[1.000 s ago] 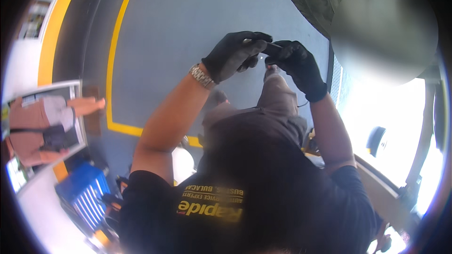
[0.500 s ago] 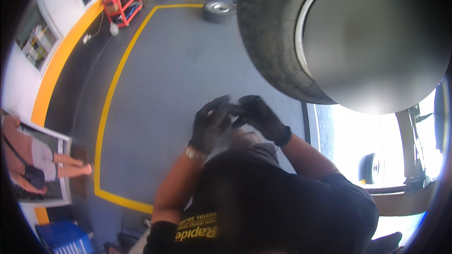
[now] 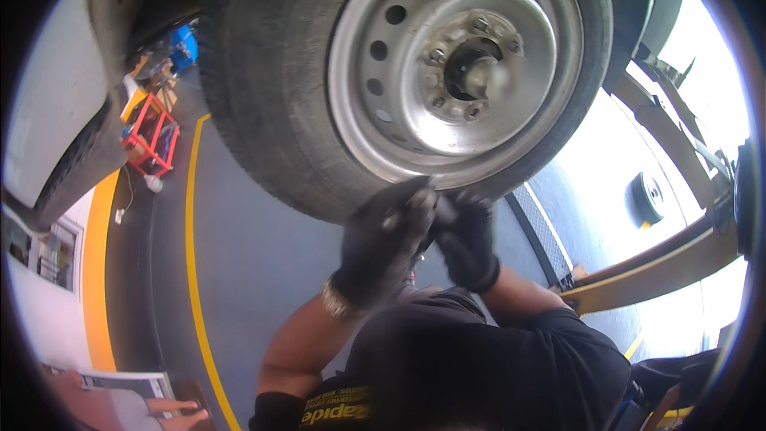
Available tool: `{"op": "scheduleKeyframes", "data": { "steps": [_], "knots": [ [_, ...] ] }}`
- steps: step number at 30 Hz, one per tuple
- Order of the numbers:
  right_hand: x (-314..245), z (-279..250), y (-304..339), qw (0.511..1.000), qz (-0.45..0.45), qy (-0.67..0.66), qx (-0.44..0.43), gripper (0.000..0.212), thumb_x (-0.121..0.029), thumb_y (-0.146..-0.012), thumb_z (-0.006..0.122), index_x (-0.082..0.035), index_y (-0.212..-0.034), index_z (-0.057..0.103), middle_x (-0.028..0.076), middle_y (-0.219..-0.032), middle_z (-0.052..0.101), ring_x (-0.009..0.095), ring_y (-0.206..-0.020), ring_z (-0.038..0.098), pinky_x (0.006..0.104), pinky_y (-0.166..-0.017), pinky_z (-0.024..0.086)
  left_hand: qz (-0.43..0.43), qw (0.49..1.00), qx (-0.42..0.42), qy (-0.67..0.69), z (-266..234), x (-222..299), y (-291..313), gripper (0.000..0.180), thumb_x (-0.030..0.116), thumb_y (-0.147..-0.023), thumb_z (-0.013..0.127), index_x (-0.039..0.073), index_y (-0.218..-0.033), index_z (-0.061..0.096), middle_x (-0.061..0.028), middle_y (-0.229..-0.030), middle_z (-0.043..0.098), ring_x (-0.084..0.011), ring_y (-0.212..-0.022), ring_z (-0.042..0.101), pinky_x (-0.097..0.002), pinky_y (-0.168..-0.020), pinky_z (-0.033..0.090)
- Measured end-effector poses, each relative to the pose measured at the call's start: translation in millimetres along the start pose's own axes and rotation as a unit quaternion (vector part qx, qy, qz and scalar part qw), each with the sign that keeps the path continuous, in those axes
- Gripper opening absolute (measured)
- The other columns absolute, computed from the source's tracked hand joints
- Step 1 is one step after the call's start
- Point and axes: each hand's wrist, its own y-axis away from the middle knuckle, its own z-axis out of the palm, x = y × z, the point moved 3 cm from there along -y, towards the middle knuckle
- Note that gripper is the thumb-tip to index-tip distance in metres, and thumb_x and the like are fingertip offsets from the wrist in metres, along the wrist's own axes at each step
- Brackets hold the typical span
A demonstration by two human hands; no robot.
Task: The person lifts and mounts two tires onto a raised vehicle, then secures each with lug nuts using a hand wrench. The person operates the lift controls between tire installations.
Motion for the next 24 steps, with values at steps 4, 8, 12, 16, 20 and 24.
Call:
{"op": "scheduleKeyframes", "data": {
  "steps": [4, 8, 12, 16, 20, 24],
  "knots": [
    [-22, -72, -27, 0.888, -0.086, 0.434, 0.123, 0.033, -0.011, -0.091, 0.061, -0.010, -0.124, 0.066, 0.017, -0.114, 0.063, 0.033, -0.099, 0.063, 0.0390, -0.087, 0.050, 0.379, 0.912, -0.020, -0.156, 45, 2, -69, 0.049, 0.006, -0.091, 0.061, -0.008, -0.135, 0.046, -0.0119, -0.084, 0.065, -0.0229, -0.069, 0.060, -0.0335, -0.062, 0.050],
    [-43, -109, -78, 0.797, -0.230, 0.540, 0.141, 0.030, -0.011, -0.091, 0.061, -0.013, -0.121, 0.068, 0.013, -0.120, 0.065, 0.032, -0.111, 0.062, 0.0410, -0.093, 0.052, 0.468, 0.868, 0.052, -0.157, 93, 8, -117, 0.050, 0.005, -0.089, 0.062, -0.005, -0.136, 0.046, -0.0106, -0.095, 0.062, -0.0219, -0.083, 0.061, -0.0350, -0.068, 0.052],
    [-47, -123, -114, 0.766, -0.298, 0.562, 0.092, 0.030, -0.011, -0.089, 0.063, -0.014, -0.118, 0.069, 0.006, -0.119, 0.066, 0.028, -0.106, 0.065, 0.0371, -0.085, 0.056, 0.148, 0.922, -0.057, 0.354, 116, 4, -141, 0.029, 0.022, -0.097, 0.056, 0.009, -0.123, 0.057, -0.0045, -0.095, 0.060, -0.0124, -0.083, 0.056, -0.0286, -0.065, 0.048],
    [-59, -114, -117, 0.741, -0.260, 0.616, 0.052, 0.034, -0.016, -0.088, 0.066, -0.018, -0.122, 0.067, 0.008, -0.124, 0.065, 0.028, -0.098, 0.070, 0.0326, -0.078, 0.058, 0.006, 0.847, -0.096, 0.523, 111, 20, -141, 0.020, 0.033, -0.101, 0.049, 0.016, -0.104, 0.060, 0.0003, -0.085, 0.058, -0.0060, -0.068, 0.052, -0.0210, -0.053, 0.040],
    [-66, -105, -116, 0.671, -0.135, 0.729, 0.013, 0.039, -0.018, -0.089, 0.064, -0.027, -0.126, 0.064, 0.005, -0.114, 0.065, 0.025, -0.086, 0.069, 0.0353, -0.071, 0.057, -0.035, 0.797, -0.172, 0.578, 99, 27, -140, 0.021, 0.029, -0.101, 0.048, 0.015, -0.088, 0.058, 0.0031, -0.072, 0.055, -0.0053, -0.053, 0.045, -0.0179, -0.041, 0.028],
    [-71, -112, -116, 0.665, -0.121, 0.737, -0.010, 0.040, -0.021, -0.092, 0.061, -0.029, -0.131, 0.059, 0.004, -0.100, 0.065, 0.025, -0.080, 0.068, 0.0370, -0.067, 0.056, -0.073, 0.779, -0.215, 0.585, 102, 27, -156, 0.026, 0.032, -0.098, 0.051, 0.015, -0.079, 0.056, 0.0038, -0.066, 0.053, -0.0062, -0.050, 0.044, -0.0206, -0.039, 0.026]
  ]
}}
